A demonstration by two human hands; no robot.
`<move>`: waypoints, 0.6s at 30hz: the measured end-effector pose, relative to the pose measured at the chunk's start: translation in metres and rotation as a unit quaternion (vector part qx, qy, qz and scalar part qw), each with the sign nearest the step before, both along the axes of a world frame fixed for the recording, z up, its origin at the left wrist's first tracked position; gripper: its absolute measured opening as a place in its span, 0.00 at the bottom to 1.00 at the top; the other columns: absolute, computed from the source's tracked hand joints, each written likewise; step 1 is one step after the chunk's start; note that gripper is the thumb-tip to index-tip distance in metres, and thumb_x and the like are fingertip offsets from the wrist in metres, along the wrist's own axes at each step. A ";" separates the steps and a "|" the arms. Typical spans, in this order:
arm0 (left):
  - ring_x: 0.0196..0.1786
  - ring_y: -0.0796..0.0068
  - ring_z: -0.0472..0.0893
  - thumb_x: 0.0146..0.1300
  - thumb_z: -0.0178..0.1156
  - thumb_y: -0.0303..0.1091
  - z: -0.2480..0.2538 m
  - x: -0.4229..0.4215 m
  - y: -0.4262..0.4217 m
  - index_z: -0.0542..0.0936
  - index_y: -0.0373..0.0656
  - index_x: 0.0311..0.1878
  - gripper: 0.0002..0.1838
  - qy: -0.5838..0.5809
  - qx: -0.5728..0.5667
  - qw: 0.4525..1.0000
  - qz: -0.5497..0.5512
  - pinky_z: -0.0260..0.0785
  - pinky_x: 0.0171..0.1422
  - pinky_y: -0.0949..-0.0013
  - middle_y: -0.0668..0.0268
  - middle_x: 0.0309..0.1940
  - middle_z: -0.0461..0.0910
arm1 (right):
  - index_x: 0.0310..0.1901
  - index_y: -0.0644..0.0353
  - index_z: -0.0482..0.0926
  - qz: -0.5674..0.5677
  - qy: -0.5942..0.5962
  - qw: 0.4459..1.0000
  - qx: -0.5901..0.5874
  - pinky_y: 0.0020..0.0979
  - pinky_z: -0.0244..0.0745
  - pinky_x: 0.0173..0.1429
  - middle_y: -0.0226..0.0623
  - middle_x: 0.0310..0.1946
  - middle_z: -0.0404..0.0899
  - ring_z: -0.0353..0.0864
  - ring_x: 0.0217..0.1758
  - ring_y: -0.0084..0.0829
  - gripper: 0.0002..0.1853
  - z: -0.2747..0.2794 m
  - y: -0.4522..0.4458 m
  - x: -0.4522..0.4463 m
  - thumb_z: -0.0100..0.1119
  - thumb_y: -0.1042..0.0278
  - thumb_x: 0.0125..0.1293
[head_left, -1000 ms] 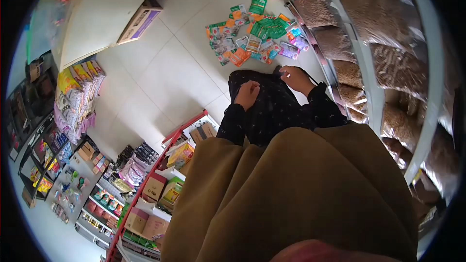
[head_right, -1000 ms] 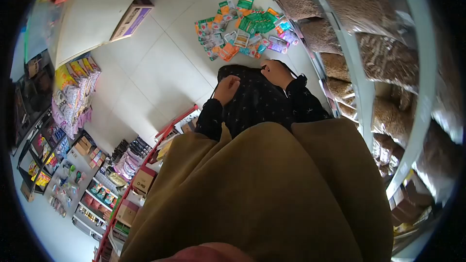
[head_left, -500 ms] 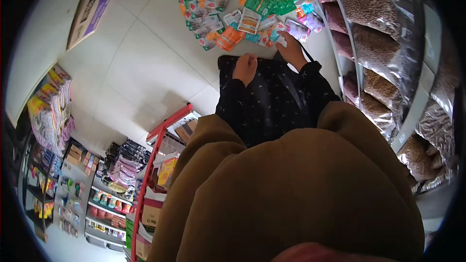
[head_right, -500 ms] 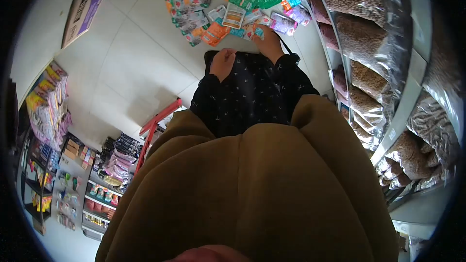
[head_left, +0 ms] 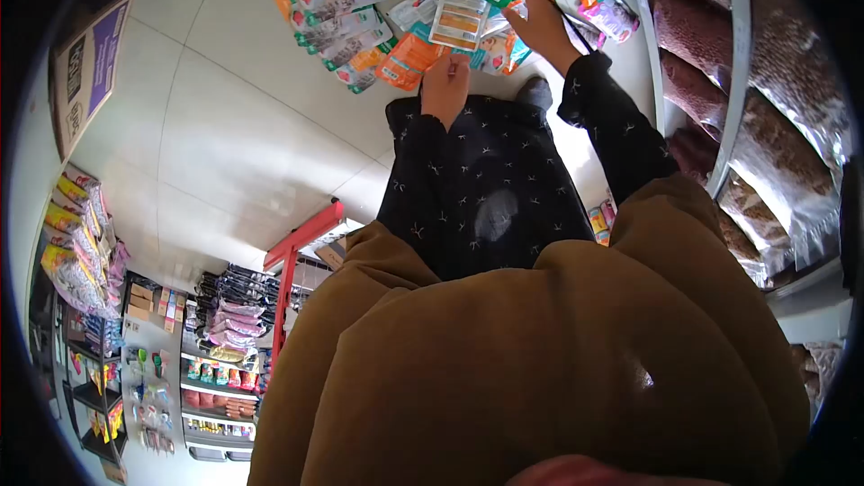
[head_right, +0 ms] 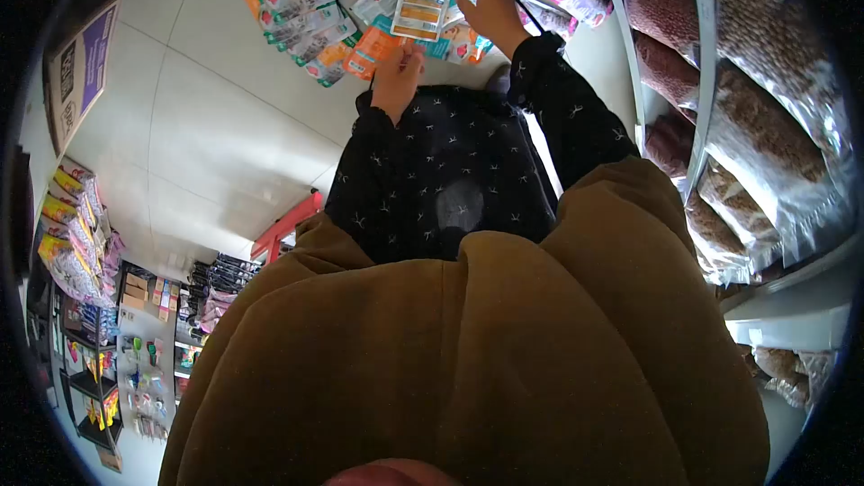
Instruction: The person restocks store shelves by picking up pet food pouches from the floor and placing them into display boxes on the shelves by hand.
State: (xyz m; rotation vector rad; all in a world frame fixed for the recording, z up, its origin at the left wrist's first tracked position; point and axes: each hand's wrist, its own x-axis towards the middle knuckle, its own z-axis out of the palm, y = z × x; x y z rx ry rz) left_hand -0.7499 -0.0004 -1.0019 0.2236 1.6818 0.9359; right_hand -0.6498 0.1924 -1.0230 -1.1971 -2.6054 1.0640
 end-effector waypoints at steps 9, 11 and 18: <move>0.36 0.77 0.78 0.65 0.54 0.34 -0.030 0.004 0.037 0.76 0.35 0.45 0.12 -0.031 0.019 0.994 0.105 0.69 0.40 0.74 0.64 0.32 0.79 | 0.56 0.61 0.70 -0.112 -0.081 0.989 -0.059 0.35 0.72 0.49 0.44 0.45 0.76 0.78 0.46 0.39 0.25 -0.039 -0.007 0.000 0.62 0.66 0.56; 0.35 0.75 0.79 0.64 0.54 0.35 -0.025 0.011 0.039 0.75 0.34 0.44 0.13 -0.052 0.029 0.989 0.138 0.70 0.39 0.73 0.62 0.30 0.79 | 0.54 0.61 0.72 -0.121 -0.053 0.984 -0.123 0.34 0.72 0.47 0.42 0.42 0.77 0.78 0.44 0.38 0.23 -0.034 -0.027 0.003 0.61 0.67 0.55; 0.41 0.73 0.78 0.65 0.54 0.36 0.005 0.002 0.065 0.71 0.36 0.53 0.17 0.043 -0.021 0.979 0.197 0.71 0.42 0.72 0.61 0.39 0.78 | 0.47 0.61 0.78 -0.141 0.083 0.966 -0.198 0.26 0.72 0.42 0.35 0.32 0.78 0.79 0.35 0.28 0.16 0.025 -0.078 -0.011 0.61 0.73 0.55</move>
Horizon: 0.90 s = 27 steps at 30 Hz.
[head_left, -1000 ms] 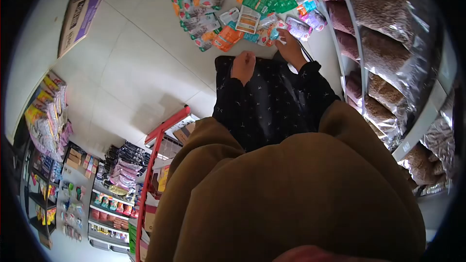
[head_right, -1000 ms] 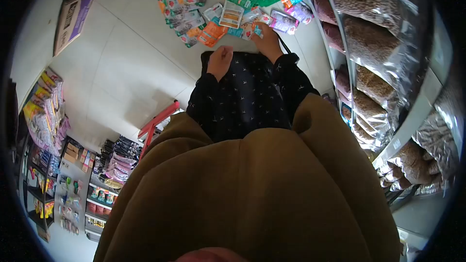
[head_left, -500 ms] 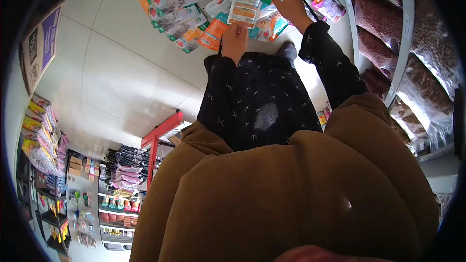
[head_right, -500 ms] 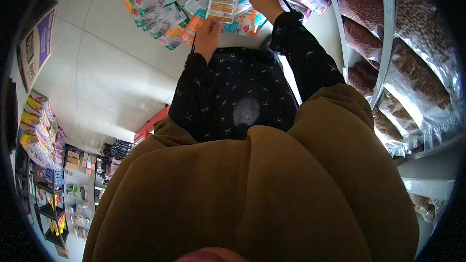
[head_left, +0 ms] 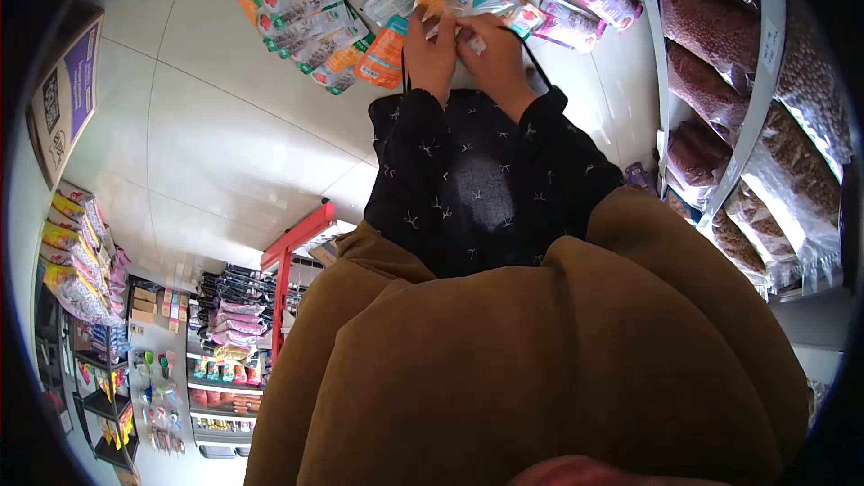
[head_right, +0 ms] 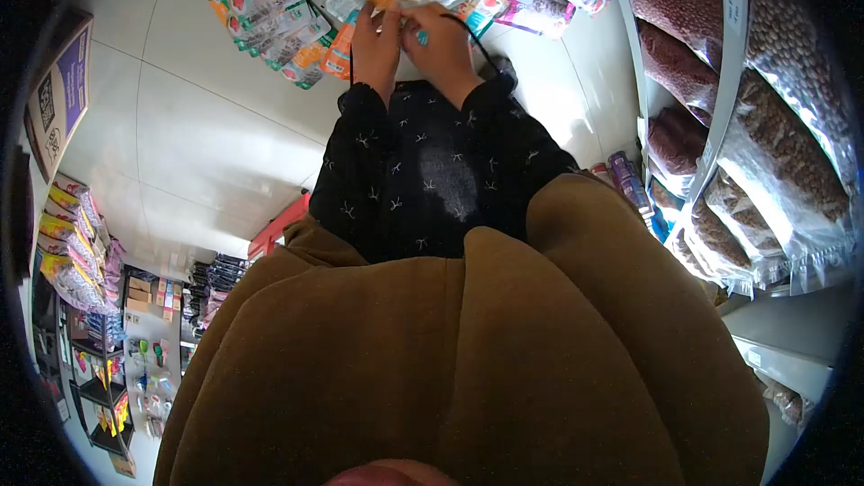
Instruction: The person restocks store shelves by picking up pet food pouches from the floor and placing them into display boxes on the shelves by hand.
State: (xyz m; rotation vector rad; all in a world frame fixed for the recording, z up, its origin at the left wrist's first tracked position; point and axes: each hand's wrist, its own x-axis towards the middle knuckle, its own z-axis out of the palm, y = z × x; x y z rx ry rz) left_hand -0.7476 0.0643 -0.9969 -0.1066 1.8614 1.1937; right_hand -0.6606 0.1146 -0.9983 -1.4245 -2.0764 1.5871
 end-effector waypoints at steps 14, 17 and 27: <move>0.34 0.82 0.77 0.66 0.53 0.31 0.075 -0.003 -0.044 0.75 0.37 0.48 0.11 -0.163 0.049 0.984 -0.059 0.73 0.37 0.76 0.69 0.38 0.76 | 0.52 0.63 0.75 -0.099 0.007 0.942 -0.321 0.18 0.69 0.38 0.23 0.32 0.75 0.72 0.33 0.15 0.18 0.063 0.023 0.058 0.60 0.65 0.62; 0.32 0.83 0.76 0.65 0.54 0.30 0.125 -0.002 -0.036 0.76 0.37 0.47 0.11 -0.111 0.052 0.990 -0.065 0.73 0.36 0.77 0.70 0.36 0.76 | 0.54 0.62 0.73 -0.062 0.005 0.952 -0.301 0.21 0.70 0.40 0.25 0.34 0.74 0.73 0.37 0.16 0.18 0.113 0.034 0.061 0.58 0.67 0.63; 0.28 0.89 0.71 0.60 0.62 0.30 0.374 -0.034 0.015 0.79 0.37 0.41 0.08 -0.003 0.130 0.990 -0.056 0.64 0.31 0.82 0.76 0.26 0.73 | 0.53 0.63 0.73 -0.106 0.182 0.950 -0.229 0.18 0.67 0.39 0.24 0.33 0.72 0.69 0.36 0.14 0.17 0.365 0.082 0.033 0.57 0.73 0.63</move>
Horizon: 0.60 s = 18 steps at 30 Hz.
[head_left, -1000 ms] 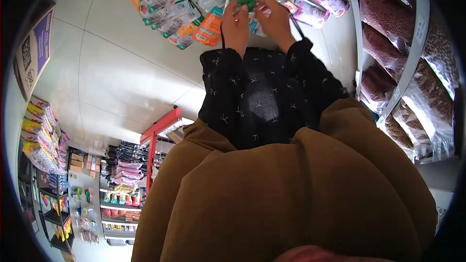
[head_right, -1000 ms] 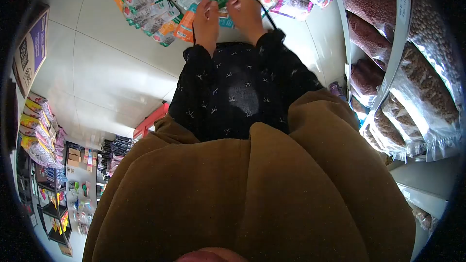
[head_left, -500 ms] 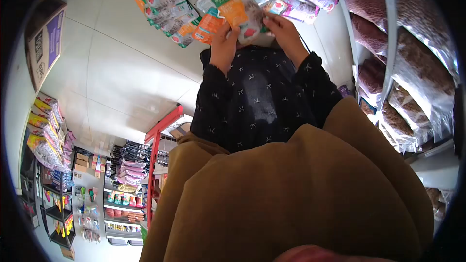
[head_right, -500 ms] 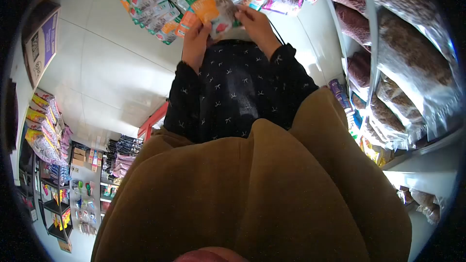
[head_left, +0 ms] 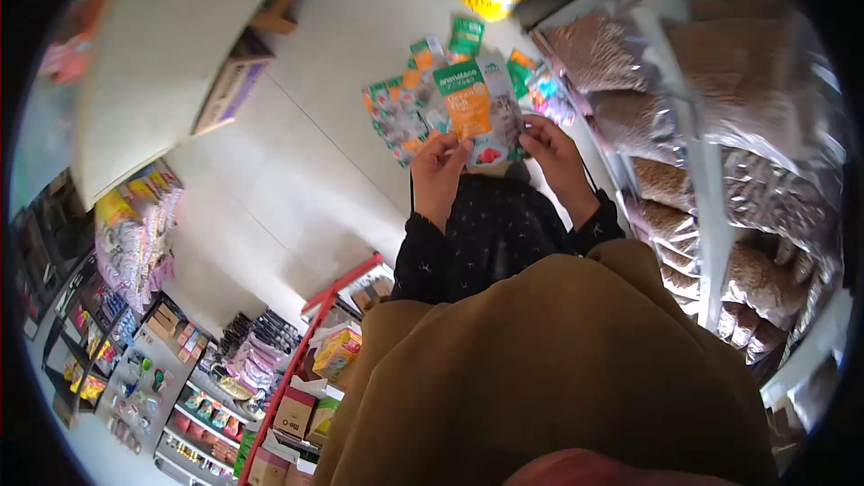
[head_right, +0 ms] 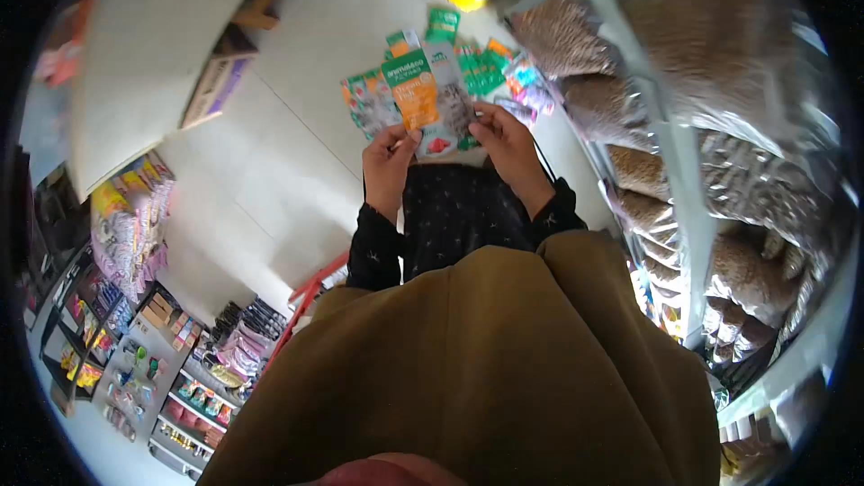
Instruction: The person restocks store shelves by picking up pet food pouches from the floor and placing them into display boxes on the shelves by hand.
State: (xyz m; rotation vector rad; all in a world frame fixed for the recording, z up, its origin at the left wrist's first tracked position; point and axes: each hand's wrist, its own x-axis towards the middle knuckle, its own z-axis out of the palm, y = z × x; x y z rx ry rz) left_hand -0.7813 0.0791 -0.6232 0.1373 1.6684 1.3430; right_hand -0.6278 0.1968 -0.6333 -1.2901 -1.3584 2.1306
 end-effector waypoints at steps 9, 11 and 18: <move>0.25 0.90 0.68 0.61 0.60 0.29 0.207 0.015 0.013 0.78 0.40 0.36 0.04 0.017 0.160 0.987 0.010 0.58 0.29 0.82 0.77 0.25 0.74 | 0.53 0.65 0.71 0.000 0.115 0.986 0.118 0.18 0.68 0.43 0.24 0.36 0.71 0.70 0.39 0.14 0.16 0.225 0.006 0.024 0.55 0.75 0.63; 0.25 0.90 0.68 0.61 0.60 0.29 0.247 0.021 0.014 0.78 0.40 0.36 0.04 0.046 0.198 0.979 -0.017 0.59 0.29 0.82 0.77 0.26 0.74 | 0.53 0.66 0.71 -0.006 0.144 0.983 0.109 0.18 0.68 0.44 0.25 0.36 0.71 0.71 0.39 0.14 0.16 0.254 0.003 0.039 0.56 0.76 0.63; 0.26 0.89 0.69 0.61 0.60 0.29 0.356 0.060 -0.015 0.78 0.39 0.37 0.04 0.088 0.268 0.952 -0.121 0.60 0.30 0.81 0.75 0.27 0.76 | 0.53 0.67 0.70 -0.054 0.201 0.948 0.239 0.18 0.69 0.45 0.26 0.35 0.73 0.72 0.38 0.15 0.16 0.357 -0.045 0.088 0.55 0.78 0.63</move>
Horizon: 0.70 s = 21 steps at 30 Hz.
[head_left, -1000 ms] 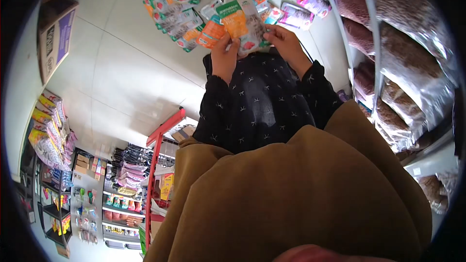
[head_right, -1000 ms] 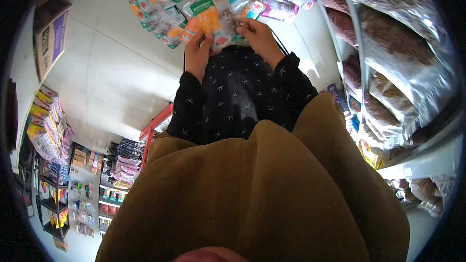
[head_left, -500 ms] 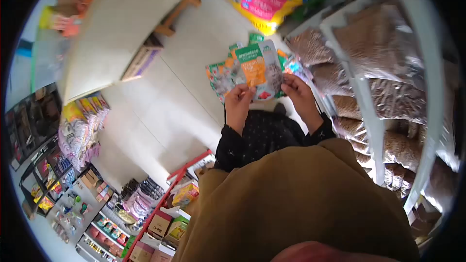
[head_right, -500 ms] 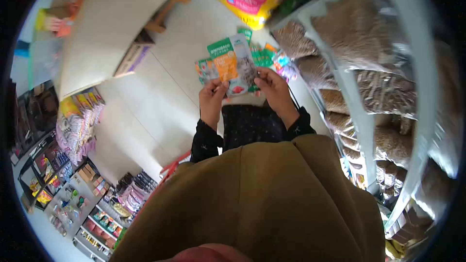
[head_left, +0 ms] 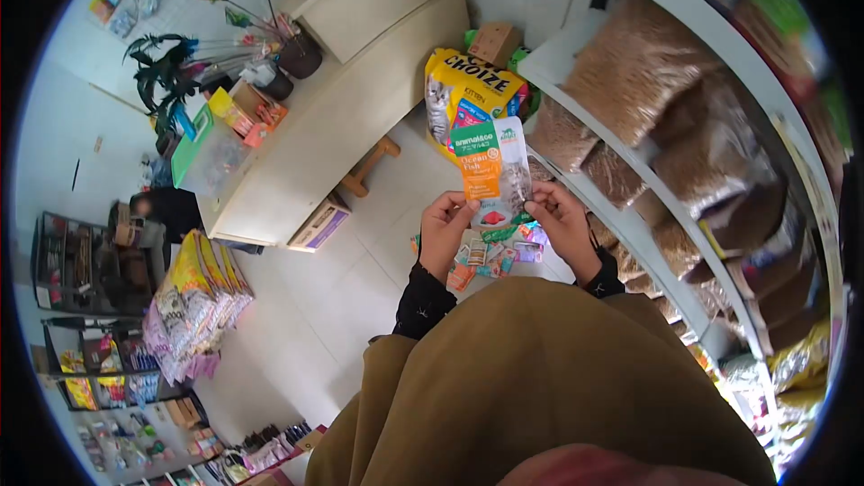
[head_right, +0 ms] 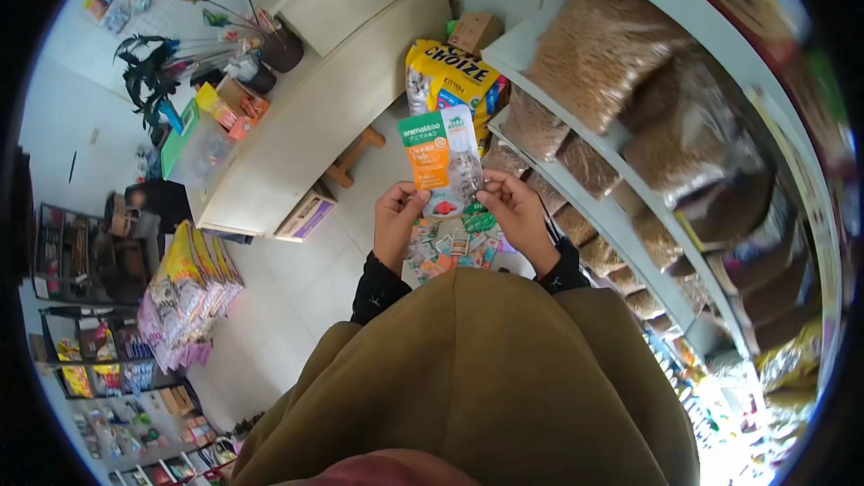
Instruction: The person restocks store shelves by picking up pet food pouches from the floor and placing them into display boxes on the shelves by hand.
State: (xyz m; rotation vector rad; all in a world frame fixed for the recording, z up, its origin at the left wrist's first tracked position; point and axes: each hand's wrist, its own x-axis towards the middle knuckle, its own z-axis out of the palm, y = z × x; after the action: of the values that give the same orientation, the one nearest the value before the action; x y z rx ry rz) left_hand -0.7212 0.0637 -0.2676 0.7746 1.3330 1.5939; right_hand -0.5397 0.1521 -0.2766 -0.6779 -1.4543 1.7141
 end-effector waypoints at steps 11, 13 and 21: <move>0.34 0.87 0.73 0.59 0.61 0.26 0.070 0.044 -0.107 0.77 0.35 0.38 0.06 0.027 0.123 0.990 -0.059 0.65 0.40 0.82 0.71 0.31 0.78 | 0.54 0.68 0.69 -0.054 0.050 0.994 0.085 0.21 0.70 0.49 0.31 0.40 0.76 0.74 0.42 0.18 0.16 0.075 -0.136 0.053 0.53 0.80 0.64; 0.35 0.87 0.74 0.59 0.61 0.26 0.075 0.052 -0.124 0.76 0.35 0.38 0.06 0.025 0.133 0.988 -0.070 0.65 0.40 0.82 0.71 0.31 0.78 | 0.54 0.68 0.69 -0.066 0.047 0.992 0.099 0.21 0.70 0.49 0.31 0.39 0.76 0.74 0.43 0.18 0.16 0.083 -0.157 0.063 0.52 0.80 0.64; 0.35 0.87 0.74 0.59 0.62 0.26 0.082 0.112 -0.146 0.76 0.35 0.38 0.07 0.042 0.170 0.961 -0.214 0.66 0.41 0.82 0.69 0.33 0.78 | 0.58 0.67 0.64 -0.157 0.030 0.978 0.133 0.21 0.69 0.51 0.33 0.44 0.75 0.73 0.47 0.18 0.22 0.100 -0.227 0.140 0.54 0.80 0.62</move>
State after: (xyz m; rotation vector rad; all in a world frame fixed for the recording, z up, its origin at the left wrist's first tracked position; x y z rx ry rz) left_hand -0.6089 -0.0819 -0.1851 1.2597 0.8736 1.4614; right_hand -0.3992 -0.0744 -0.1771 -0.6623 -1.4162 1.2627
